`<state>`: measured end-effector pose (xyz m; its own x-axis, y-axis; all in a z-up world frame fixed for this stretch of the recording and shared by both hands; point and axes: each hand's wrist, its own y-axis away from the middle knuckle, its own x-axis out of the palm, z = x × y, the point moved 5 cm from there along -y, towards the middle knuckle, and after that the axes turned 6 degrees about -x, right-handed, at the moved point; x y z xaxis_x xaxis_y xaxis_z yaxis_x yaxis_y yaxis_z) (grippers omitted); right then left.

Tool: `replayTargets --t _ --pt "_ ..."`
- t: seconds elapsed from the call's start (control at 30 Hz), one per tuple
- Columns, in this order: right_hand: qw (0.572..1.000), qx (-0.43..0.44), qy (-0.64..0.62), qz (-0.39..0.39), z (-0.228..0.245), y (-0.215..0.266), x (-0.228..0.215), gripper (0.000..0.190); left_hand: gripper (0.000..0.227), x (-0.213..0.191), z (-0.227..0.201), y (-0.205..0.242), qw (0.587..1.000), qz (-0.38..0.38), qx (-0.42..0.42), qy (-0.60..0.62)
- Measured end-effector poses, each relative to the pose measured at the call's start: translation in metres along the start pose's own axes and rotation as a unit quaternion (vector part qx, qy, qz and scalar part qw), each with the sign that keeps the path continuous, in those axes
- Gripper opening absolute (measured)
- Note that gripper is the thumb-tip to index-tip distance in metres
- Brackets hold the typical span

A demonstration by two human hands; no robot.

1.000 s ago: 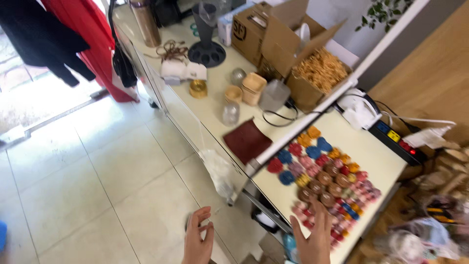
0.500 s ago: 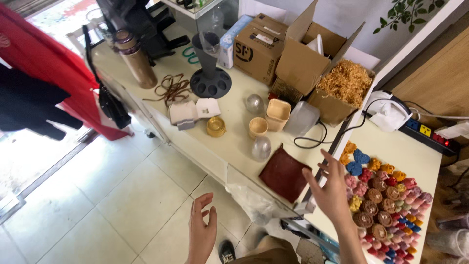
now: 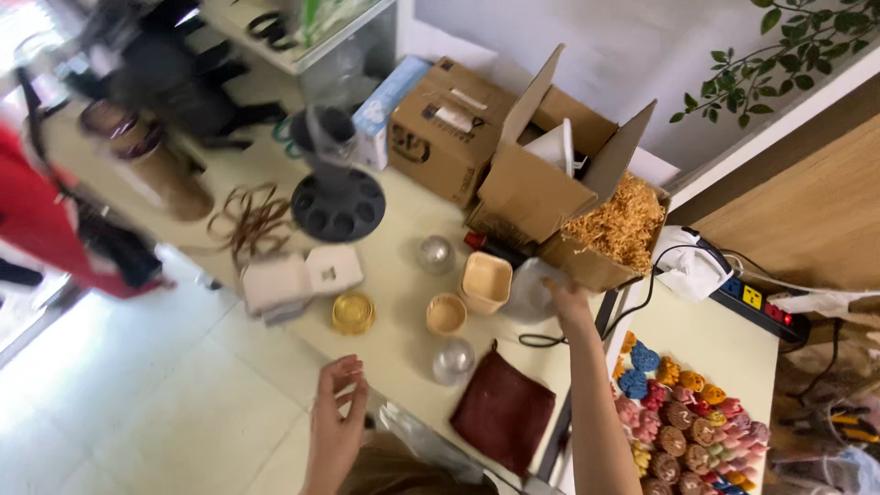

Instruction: The person assembles a small white cardboard box, places a packaged item inside it, and organizes various items including small containers and dried materials on a work table.

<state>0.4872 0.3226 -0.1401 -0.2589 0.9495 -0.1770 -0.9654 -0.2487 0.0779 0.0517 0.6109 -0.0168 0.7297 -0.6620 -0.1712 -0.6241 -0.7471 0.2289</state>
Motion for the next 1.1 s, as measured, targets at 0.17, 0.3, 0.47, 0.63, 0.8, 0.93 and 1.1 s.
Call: replayTargets --t 0.17,0.3,0.47,0.63,0.8,0.93,1.1 --pt "0.983 0.147 -0.108 -0.002 -0.029 0.006 -0.017 0.048 0.039 0.072 0.0 -0.106 0.98 0.186 -0.016 0.075" --pt "0.973 0.224 -0.03 -0.044 0.003 0.041 -0.015 0.046 0.062 0.162 -0.022 -0.171 0.923 0.366 -0.109 0.045" --pt "0.95 0.304 -0.036 -0.056 0.023 0.058 0.002 0.046 0.072 0.226 -0.023 -0.209 0.904 0.4 0.078 -0.131" --pt "0.947 0.296 -0.093 -0.085 0.019 0.062 0.004 0.042 0.057 0.281 0.037 -0.207 0.849 0.512 -0.114 -0.068" --pt "0.942 0.283 -0.15 -0.097 0.052 0.075 0.018 0.044 0.05 0.295 0.078 -0.216 0.892 0.424 -0.087 -0.131" --pt "0.93 0.316 -0.13 -0.135 0.095 0.092 0.034 0.047 0.052 0.28 0.043 -0.208 0.903 0.386 -0.093 -0.163" --pt "0.937 0.276 -0.134 -0.167 0.15 0.11 0.036 0.05 0.054 0.266 -0.018 -0.203 0.894 0.426 -0.121 -0.064"
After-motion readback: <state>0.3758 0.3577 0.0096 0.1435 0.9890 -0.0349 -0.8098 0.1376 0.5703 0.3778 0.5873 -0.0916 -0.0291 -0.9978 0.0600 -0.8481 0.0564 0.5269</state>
